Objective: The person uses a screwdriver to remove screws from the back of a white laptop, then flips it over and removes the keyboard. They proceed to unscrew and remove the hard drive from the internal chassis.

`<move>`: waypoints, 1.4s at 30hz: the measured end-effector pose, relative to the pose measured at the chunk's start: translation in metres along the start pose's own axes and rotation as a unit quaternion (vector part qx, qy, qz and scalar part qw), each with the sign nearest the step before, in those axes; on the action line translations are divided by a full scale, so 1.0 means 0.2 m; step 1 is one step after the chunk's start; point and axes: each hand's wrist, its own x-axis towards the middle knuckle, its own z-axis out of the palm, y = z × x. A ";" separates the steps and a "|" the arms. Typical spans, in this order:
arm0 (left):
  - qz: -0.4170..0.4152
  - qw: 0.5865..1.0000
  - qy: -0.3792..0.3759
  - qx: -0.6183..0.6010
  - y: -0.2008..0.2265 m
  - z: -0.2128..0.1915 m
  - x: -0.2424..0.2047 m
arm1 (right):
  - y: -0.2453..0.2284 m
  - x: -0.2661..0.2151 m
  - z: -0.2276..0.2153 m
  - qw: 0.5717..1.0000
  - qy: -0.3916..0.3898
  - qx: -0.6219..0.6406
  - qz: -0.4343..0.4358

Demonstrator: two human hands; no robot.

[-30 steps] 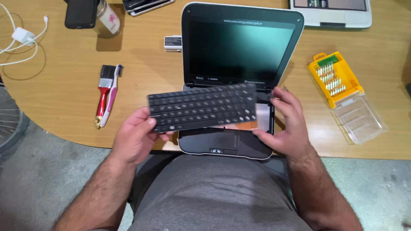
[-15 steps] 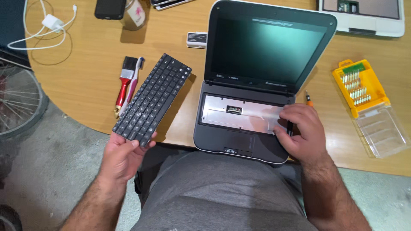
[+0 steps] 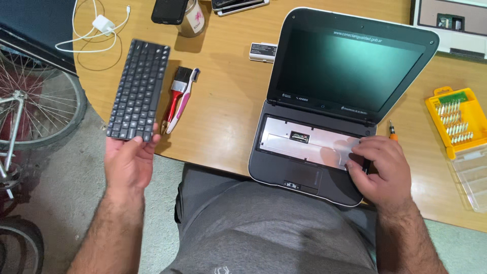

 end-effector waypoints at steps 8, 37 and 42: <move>-0.023 0.985 0.051 0.162 -0.03 -0.17 0.08 | -0.03 0.03 0.00 1.000 0.004 0.004 0.004; 0.298 0.764 -0.368 0.438 -0.25 0.54 -0.02 | 0.17 -0.16 -0.16 0.984 0.177 -0.025 0.015; 0.313 0.586 -0.571 0.482 -0.30 0.93 -0.03 | 0.22 -0.22 -0.10 0.991 0.115 -0.053 -0.039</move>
